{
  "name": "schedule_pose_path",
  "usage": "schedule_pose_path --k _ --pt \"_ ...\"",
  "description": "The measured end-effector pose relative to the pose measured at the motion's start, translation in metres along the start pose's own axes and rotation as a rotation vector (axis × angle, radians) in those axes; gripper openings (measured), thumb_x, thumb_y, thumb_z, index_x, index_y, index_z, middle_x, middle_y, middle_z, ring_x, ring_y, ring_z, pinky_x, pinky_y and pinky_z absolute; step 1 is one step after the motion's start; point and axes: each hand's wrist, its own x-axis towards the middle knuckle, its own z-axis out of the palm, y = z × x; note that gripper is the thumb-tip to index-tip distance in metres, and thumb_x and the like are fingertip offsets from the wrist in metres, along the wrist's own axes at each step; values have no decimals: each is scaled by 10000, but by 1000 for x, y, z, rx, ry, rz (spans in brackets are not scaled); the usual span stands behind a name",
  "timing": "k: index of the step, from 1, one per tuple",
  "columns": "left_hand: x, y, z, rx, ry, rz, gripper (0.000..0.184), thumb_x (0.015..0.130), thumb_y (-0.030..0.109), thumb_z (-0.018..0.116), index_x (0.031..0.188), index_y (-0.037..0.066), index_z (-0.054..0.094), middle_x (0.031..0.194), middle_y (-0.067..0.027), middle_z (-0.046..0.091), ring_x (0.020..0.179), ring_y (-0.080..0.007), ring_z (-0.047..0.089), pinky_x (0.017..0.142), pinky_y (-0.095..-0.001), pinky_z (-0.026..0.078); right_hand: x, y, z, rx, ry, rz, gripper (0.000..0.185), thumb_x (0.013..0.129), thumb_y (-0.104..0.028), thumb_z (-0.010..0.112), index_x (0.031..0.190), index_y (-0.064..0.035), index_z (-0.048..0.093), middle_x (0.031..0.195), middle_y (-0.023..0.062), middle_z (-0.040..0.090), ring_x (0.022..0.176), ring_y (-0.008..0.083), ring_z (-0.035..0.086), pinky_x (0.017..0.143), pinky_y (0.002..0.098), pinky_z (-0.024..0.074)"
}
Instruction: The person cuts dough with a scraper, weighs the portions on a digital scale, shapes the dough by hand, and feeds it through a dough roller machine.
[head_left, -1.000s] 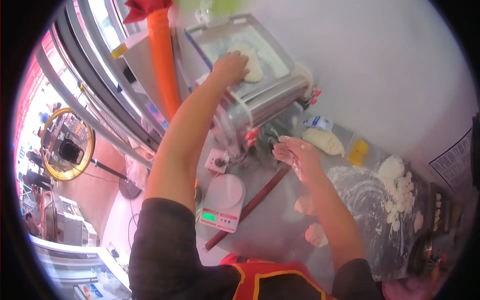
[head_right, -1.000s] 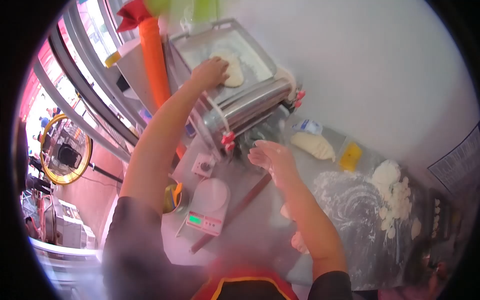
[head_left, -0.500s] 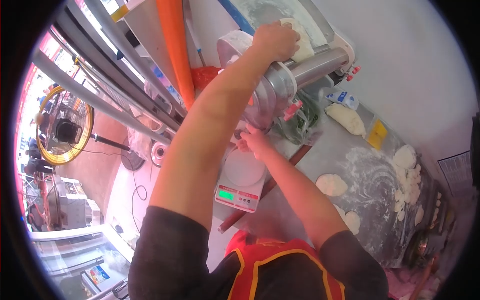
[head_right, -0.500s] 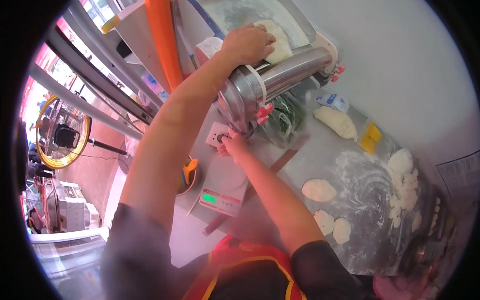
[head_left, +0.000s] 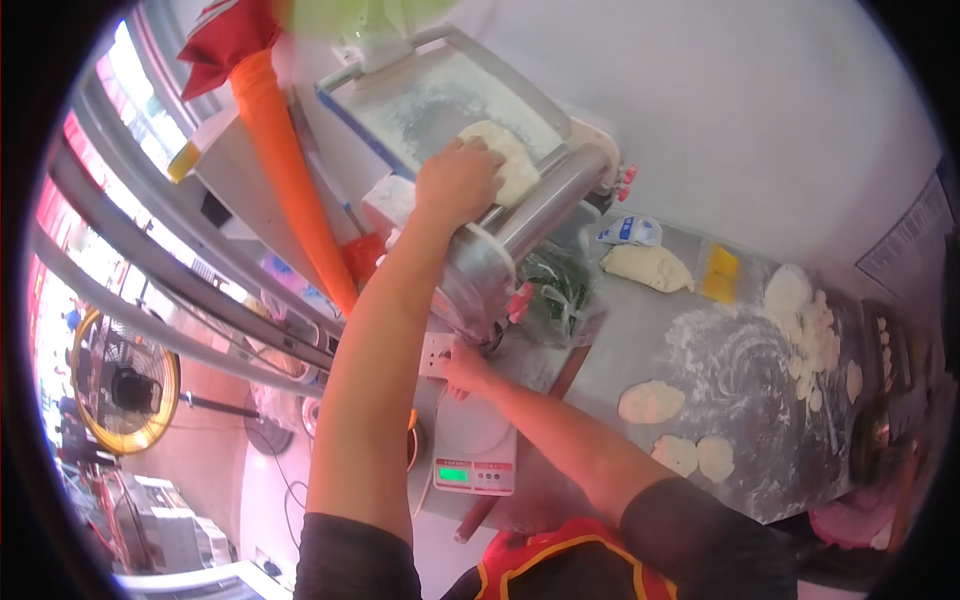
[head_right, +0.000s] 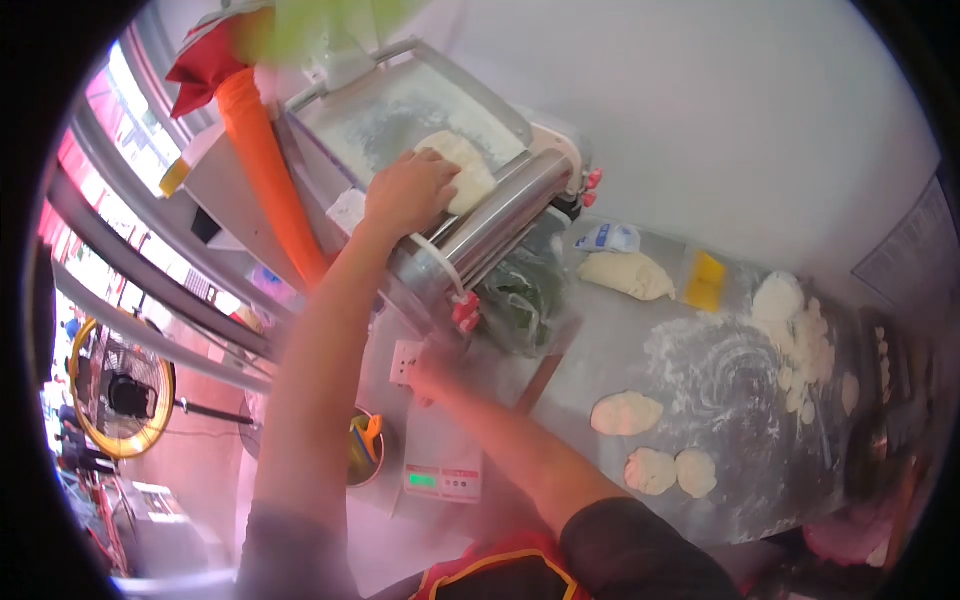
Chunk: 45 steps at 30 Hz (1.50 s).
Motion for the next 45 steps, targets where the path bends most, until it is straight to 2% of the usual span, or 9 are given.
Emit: schedule_pose_path --k 3,8,15,19,25,33,39,43,45 --pt "-3 4 -3 30 -36 14 329 835 269 544 1142 165 602 1156 -50 569 1117 -260 516 897 -415 458 -79 -89 -54 455 18 241 305 911 -217 503 1058 50 515 590 135 594 426 184 576 374 314 490" --pt "-1 10 -10 33 -37 31 353 824 278 575 1157 164 567 1130 -68 569 1097 -279 530 874 -434 452 -165 -97 -156 573 -58 235 339 900 -258 571 1124 -4 589 630 86 615 500 148 594 450 267 499" --pt "0 13 -11 -8 -75 -47 301 814 287 626 1082 152 610 1130 -78 546 1073 -273 532 858 -426 448 -96 -44 -254 1806 294 42 273 941 -171 495 1087 54 543 945 136 638 814 229 646 730 342 572" --pt "-3 6 1 127 312 221 298 806 312 615 1026 112 634 1177 -87 539 1090 -278 516 880 -435 456 -47 -60 -248 1853 400 66 267 956 -214 469 1077 15 532 988 120 618 919 278 625 824 401 539" --pt "-2 25 -19 -14 -25 -44 345 815 296 601 1121 135 597 1233 -36 542 1134 -256 499 900 -427 448 -11 -58 -231 1848 184 -174 345 963 -394 446 1139 -119 559 992 92 620 946 259 588 762 400 487" --pt "0 17 -10 9 9 39 344 824 315 592 1126 149 586 1201 -40 553 1115 -247 513 866 -419 468 -27 -63 -213 1731 214 -362 377 919 -397 535 1132 -86 557 1017 65 622 939 180 604 768 277 505" --pt "-2 18 -11 38 0 60 344 828 336 590 1129 168 590 1202 -40 553 1111 -244 520 850 -418 481 -48 -90 -216 1802 350 -320 357 966 -347 460 1206 -89 511 1143 66 576 1083 218 543 938 348 439" --pt "-1 11 -2 8 40 62 339 835 332 583 1132 169 593 1197 -39 553 1106 -245 522 850 -414 482 -55 -113 -218 1917 402 -305 420 929 -449 499 1167 -103 526 964 51 626 787 154 629 580 266 512" --pt "-2 16 -8 19 4 51 340 839 331 578 1138 169 595 1199 -37 552 1109 -243 519 853 -409 481 -46 -87 -216 1841 239 -380 395 943 -425 481 1164 -100 526 972 59 627 783 161 632 547 264 511"
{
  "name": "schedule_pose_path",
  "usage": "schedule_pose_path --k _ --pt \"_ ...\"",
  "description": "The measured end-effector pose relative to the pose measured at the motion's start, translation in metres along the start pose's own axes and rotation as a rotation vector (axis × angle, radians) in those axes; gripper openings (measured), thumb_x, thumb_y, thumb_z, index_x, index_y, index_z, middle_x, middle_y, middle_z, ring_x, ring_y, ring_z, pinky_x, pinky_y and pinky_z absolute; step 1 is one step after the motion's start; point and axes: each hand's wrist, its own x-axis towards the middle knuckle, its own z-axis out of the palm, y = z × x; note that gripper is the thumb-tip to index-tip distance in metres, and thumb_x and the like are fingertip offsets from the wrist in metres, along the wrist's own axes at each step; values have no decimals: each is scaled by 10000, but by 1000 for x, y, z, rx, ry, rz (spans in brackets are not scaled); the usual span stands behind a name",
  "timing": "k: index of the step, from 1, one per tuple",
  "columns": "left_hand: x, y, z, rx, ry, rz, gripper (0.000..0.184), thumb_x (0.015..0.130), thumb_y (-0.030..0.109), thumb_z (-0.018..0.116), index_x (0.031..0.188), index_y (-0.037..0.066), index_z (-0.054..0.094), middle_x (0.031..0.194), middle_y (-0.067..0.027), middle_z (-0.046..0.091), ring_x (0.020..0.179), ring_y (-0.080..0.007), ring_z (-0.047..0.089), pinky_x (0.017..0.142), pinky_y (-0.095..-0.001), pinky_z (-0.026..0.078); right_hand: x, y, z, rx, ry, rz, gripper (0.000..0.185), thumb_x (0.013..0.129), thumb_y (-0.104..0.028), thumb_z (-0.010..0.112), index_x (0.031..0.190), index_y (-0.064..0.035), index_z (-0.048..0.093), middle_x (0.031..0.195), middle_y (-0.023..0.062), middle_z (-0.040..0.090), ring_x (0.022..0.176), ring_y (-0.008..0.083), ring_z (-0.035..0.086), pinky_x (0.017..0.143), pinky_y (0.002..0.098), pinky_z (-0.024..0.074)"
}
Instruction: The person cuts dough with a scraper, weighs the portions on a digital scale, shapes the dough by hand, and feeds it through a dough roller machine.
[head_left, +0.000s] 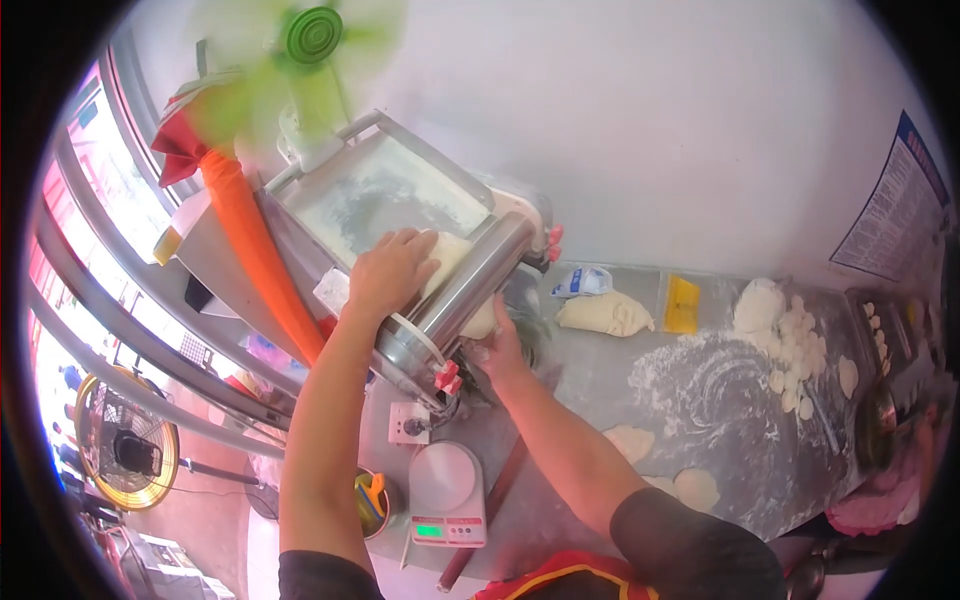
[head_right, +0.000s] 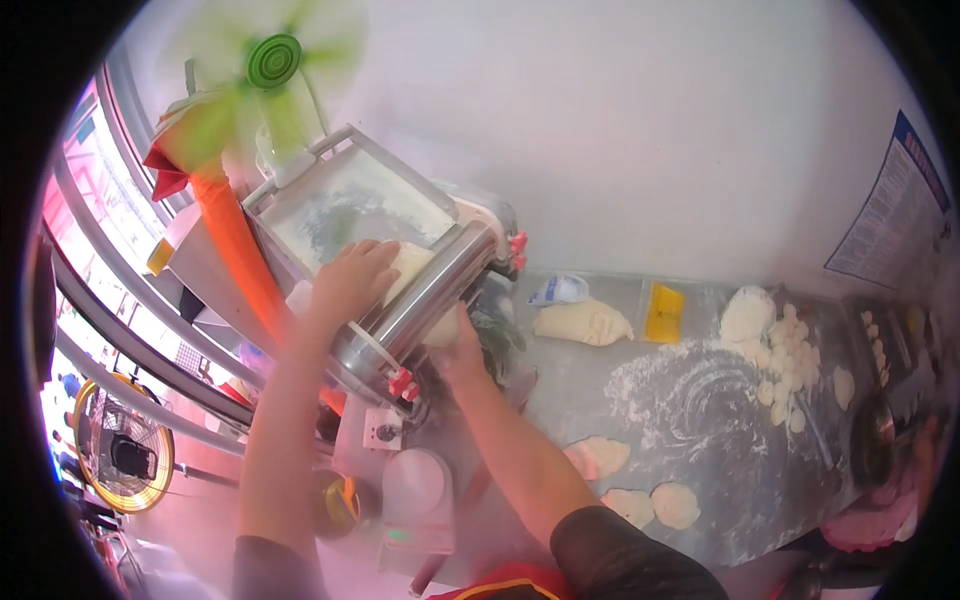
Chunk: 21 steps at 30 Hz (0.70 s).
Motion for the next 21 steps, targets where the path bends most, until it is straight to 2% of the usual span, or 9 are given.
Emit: schedule_pose_path --k 1,4,7,10,13,18,20,21 --pt "0 2 -3 5 -17 -5 341 840 331 576 1141 170 596 1200 -36 552 1111 -242 517 855 -407 481 -4 -4 4 -26 -74 37 383 950 -413 472 1162 -98 527 976 63 628 781 164 634 531 264 511" --pt "-1 -3 1 -17 4 10 346 841 338 573 1136 157 598 1194 -26 554 1115 -237 513 860 -401 480 -19 -9 19 -82 37 38 357 965 -371 453 1163 -81 516 976 80 630 754 167 639 459 261 490" --pt "-1 -2 0 -8 -24 0 367 841 345 572 1153 154 592 1222 -9 545 1118 -229 509 871 -401 476 -12 -9 8 -105 117 -4 351 969 -334 453 1188 -63 495 1005 91 623 754 169 638 455 269 485" --pt "-1 -4 3 19 -6 23 395 837 353 576 1183 161 585 1264 5 534 1122 -233 508 889 -400 470 0 -18 -38 -17 -216 128 347 971 -294 450 1219 -52 472 1045 103 608 797 182 637 511 279 503" --pt "1 -5 3 29 -55 21 415 836 362 575 1203 169 579 1293 9 526 1132 -236 503 907 -398 463 -3 -16 -45 -112 15 31 381 946 -235 506 1269 -38 455 1174 120 568 1071 246 568 915 374 460" --pt "0 -9 10 54 -22 3 421 838 373 569 1204 165 583 1276 12 543 1139 -237 498 912 -397 464 -16 -22 -45 -142 152 58 372 947 -197 504 1276 -32 449 1191 124 563 1072 248 573 888 391 479" --pt "1 -6 8 69 -17 -3 419 838 375 568 1200 165 586 1264 15 551 1141 -235 495 910 -398 466 -20 -24 -50 -143 168 65 376 952 -212 495 1277 -28 444 1174 122 576 1012 227 597 788 348 504" --pt "1 -5 6 63 -36 -4 417 839 376 567 1198 165 588 1259 17 554 1143 -235 493 909 -398 467 -21 -23 -52 -128 152 57 383 957 -229 486 1277 -24 440 1160 121 586 956 208 617 700 305 521"
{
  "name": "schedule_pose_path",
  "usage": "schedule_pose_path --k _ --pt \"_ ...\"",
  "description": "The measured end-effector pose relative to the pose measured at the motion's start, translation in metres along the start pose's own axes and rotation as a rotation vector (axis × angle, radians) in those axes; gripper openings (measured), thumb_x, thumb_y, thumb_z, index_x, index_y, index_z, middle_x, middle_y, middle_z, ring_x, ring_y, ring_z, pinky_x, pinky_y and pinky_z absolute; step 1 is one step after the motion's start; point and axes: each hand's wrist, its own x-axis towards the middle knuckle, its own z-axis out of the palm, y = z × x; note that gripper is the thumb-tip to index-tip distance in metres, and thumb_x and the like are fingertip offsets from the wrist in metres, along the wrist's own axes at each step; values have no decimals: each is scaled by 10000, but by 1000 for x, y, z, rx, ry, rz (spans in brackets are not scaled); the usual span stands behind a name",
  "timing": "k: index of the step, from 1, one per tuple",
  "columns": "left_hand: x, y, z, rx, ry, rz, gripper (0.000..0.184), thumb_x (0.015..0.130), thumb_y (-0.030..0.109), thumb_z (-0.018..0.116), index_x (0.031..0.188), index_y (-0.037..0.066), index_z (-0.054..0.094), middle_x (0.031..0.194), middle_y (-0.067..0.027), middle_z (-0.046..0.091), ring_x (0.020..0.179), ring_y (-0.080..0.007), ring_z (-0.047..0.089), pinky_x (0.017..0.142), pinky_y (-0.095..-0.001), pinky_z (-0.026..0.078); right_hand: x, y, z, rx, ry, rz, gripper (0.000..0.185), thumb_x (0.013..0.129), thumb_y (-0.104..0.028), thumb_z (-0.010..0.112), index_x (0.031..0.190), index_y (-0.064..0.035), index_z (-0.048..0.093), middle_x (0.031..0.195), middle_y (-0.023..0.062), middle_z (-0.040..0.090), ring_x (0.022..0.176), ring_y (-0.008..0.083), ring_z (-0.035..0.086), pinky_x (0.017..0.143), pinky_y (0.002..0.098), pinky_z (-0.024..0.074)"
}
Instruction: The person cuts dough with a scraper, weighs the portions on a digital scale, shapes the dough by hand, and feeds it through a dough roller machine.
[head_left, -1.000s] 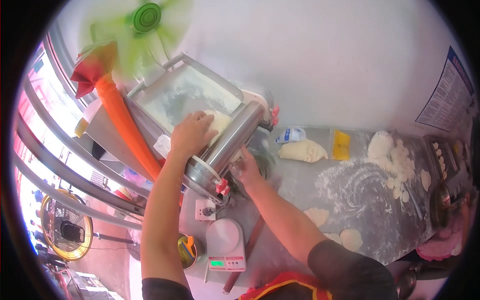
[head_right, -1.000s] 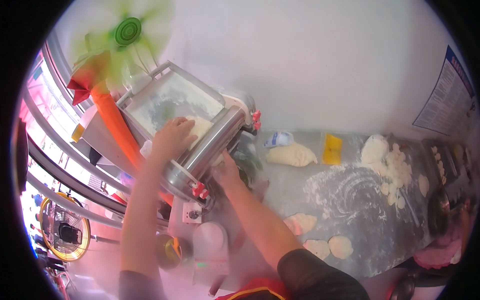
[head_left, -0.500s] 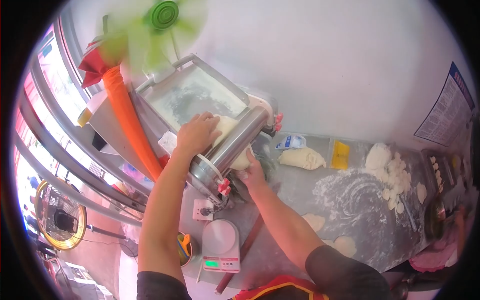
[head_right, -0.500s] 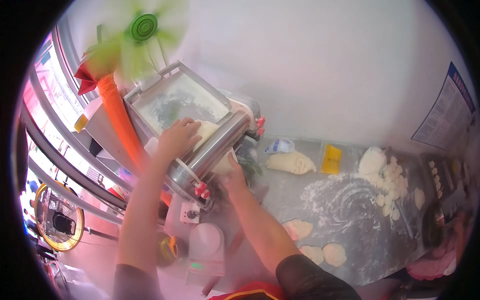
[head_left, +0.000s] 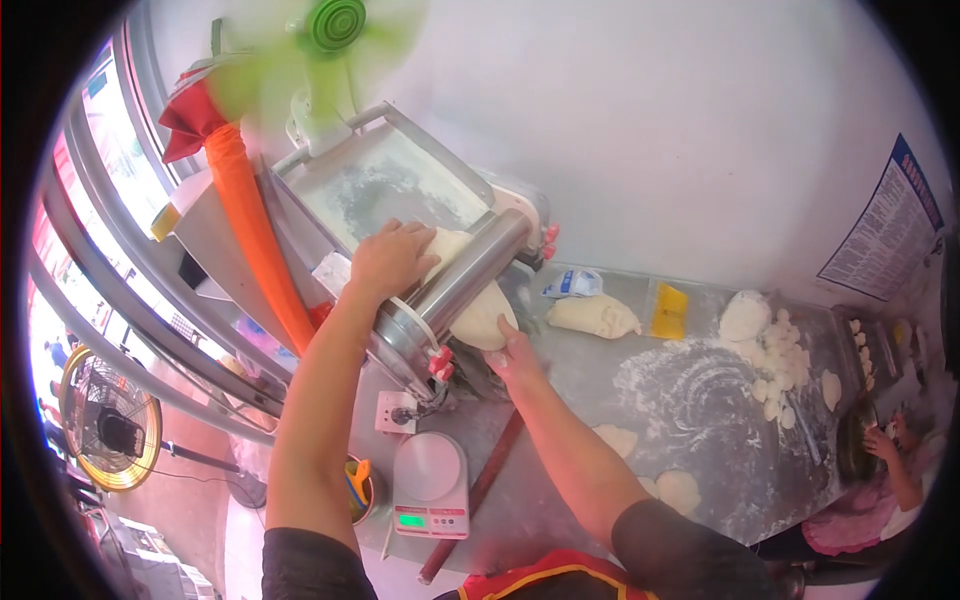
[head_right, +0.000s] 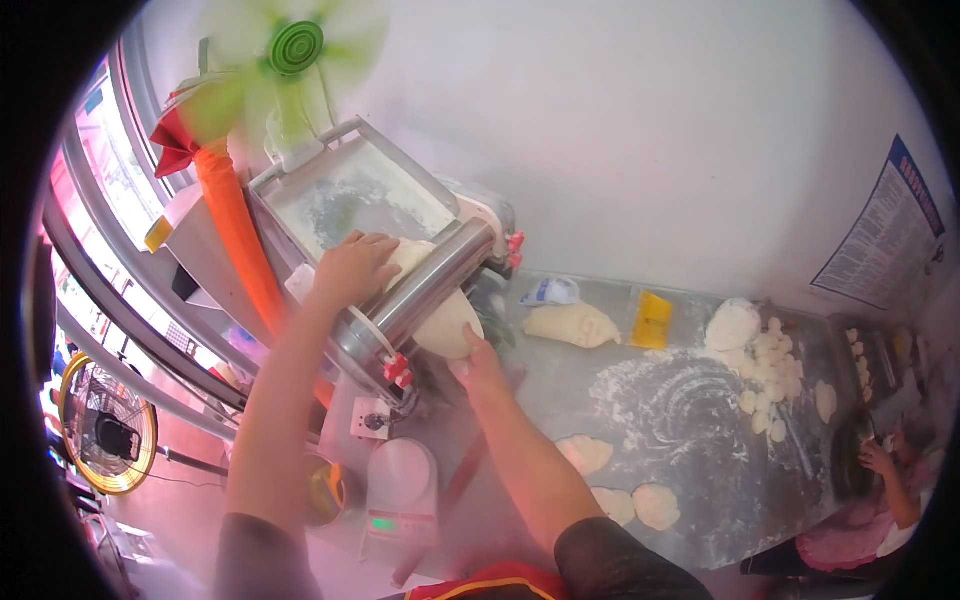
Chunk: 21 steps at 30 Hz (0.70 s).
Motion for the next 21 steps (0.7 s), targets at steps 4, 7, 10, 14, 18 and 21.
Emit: schedule_pose_path --k 4,7,10,14,18,21 --pt "0 -1 0 -3 -18 29 406 841 379 563 1187 170 596 1244 20 562 1149 -232 488 905 -396 470 5 -1 -31 55 -173 1 384 959 -230 484 1274 -17 435 1158 128 592 928 208 639 655 283 553" --pt "-1 2 -5 -8 -44 18 385 849 377 553 1173 176 608 1242 23 563 1152 -228 487 904 -394 471 13 -6 -61 178 -408 92 385 953 -223 497 1267 -9 439 1192 133 577 1005 222 617 742 304 548" --pt "0 0 -4 -49 -35 -4 373 846 352 553 1163 167 619 1210 4 582 1154 -238 487 938 -390 455 -12 -6 -27 71 18 -55 350 946 -205 510 1239 -21 462 1161 132 579 1023 249 596 793 341 525" --pt "0 0 -3 -55 -31 5 354 845 355 550 1139 178 638 1189 6 592 1144 -226 491 928 -389 459 -25 -11 -28 96 63 -56 362 940 -177 522 1248 -2 448 1195 140 564 1067 257 578 859 351 512" --pt "-2 -1 -5 -67 -34 23 346 842 365 557 1133 202 648 1205 14 582 1145 -224 490 913 -388 463 -35 -17 -41 64 41 -46 373 939 -163 521 1254 20 438 1236 153 546 1126 265 554 955 371 477" --pt "-4 0 -6 -76 -29 10 348 823 377 575 1116 209 659 1212 6 581 1154 -223 486 913 -382 461 -45 -20 -36 47 109 -74 382 939 -153 520 1263 27 429 1243 159 540 1140 274 543 979 385 460"
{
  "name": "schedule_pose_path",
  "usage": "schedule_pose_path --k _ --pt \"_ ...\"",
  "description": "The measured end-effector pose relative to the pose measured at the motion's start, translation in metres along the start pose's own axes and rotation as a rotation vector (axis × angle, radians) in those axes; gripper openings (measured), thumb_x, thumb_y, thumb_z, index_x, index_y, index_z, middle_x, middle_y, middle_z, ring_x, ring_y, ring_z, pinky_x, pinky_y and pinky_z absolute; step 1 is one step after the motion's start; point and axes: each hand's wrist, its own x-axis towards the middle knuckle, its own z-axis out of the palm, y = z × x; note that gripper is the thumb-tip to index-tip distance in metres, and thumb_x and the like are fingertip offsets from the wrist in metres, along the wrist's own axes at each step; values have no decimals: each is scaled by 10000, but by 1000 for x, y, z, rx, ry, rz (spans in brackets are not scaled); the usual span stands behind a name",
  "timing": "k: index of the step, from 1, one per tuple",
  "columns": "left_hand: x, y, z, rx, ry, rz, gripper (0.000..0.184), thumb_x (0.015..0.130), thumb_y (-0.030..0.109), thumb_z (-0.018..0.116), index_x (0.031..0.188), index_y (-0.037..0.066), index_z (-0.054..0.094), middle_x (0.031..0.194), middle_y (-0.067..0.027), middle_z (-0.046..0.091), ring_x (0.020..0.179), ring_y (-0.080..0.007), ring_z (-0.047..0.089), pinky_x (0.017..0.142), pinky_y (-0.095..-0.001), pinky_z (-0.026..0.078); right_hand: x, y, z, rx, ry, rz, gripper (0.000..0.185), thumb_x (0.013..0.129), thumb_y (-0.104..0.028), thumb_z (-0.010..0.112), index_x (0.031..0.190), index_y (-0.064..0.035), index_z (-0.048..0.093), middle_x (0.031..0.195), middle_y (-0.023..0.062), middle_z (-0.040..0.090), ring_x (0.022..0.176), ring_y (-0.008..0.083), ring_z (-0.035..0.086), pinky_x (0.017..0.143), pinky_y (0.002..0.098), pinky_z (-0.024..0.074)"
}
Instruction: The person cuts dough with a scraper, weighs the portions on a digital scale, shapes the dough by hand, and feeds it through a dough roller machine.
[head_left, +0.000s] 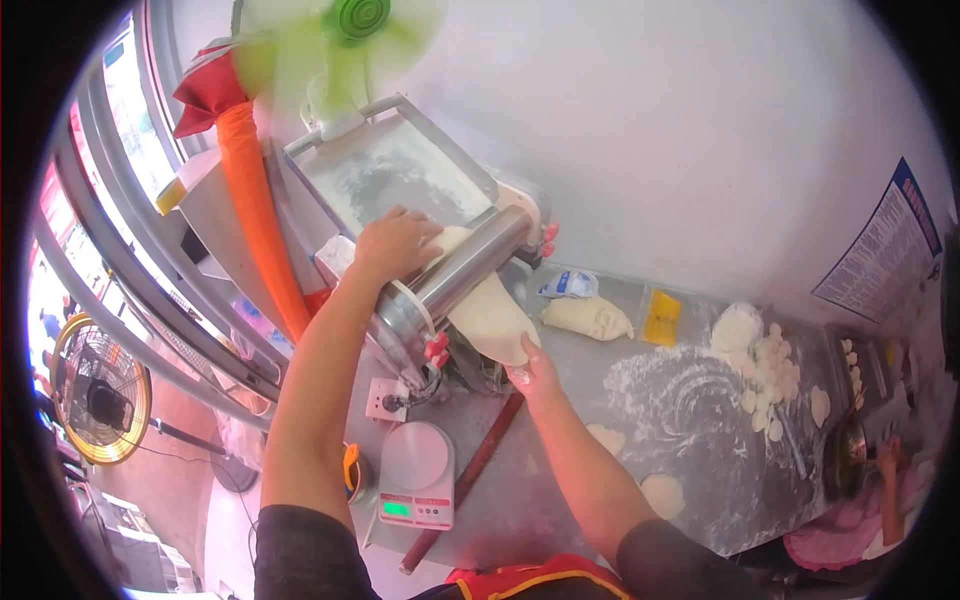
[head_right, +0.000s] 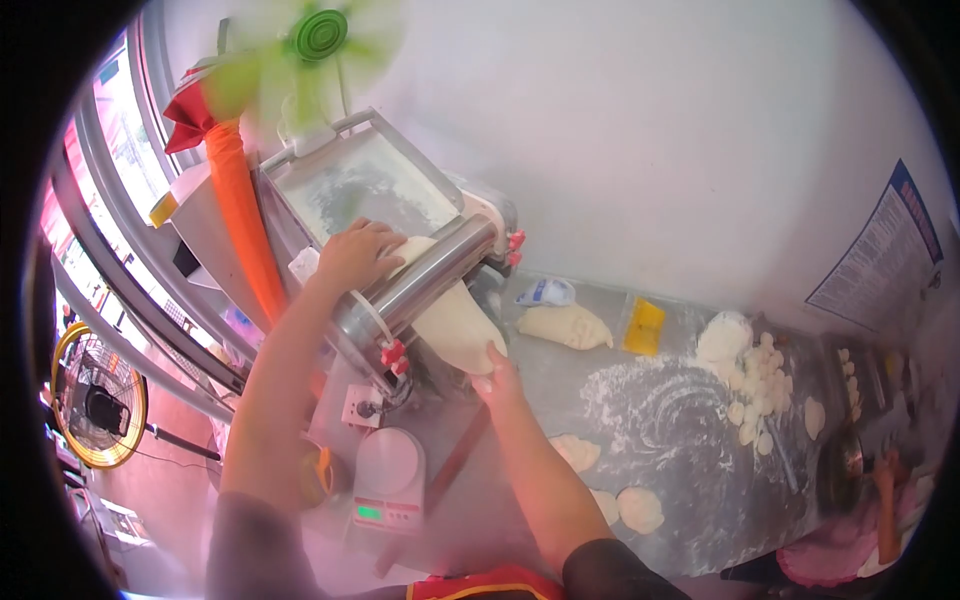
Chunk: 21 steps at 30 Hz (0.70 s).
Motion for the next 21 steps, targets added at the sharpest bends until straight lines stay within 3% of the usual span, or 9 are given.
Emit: schedule_pose_path --k 10,16,19,21 --pt "0 5 -1 -66 50 -83 291 835 355 571 1010 160 698 1205 -24 583 1161 -226 484 946 -384 436 -27 -21 -9 44 -28 21 368 937 -117 508 1258 44 425 1239 167 539 1137 287 543 981 392 464" --pt "-2 11 0 93 637 22 269 865 273 556 1061 118 657 1205 -88 568 1147 -300 486 957 -416 408 -58 -38 7 24 99 7 383 921 -107 536 1258 38 427 1236 167 535 1114 285 560 922 381 510" --pt "-22 58 -9 -101 773 135 247 869 246 560 989 59 668 1082 -142 621 1041 -288 562 927 -384 425 -59 -51 6 -26 109 3 388 920 -106 536 1263 38 424 1237 169 532 1114 284 560 930 382 504" --pt "-53 97 -4 -510 342 -139 233 879 208 548 990 32 653 1002 -147 647 920 -263 619 857 -373 467 -73 -61 22 -59 121 -28 400 933 -102 497 1292 40 391 1266 181 503 1142 303 536 954 412 486"
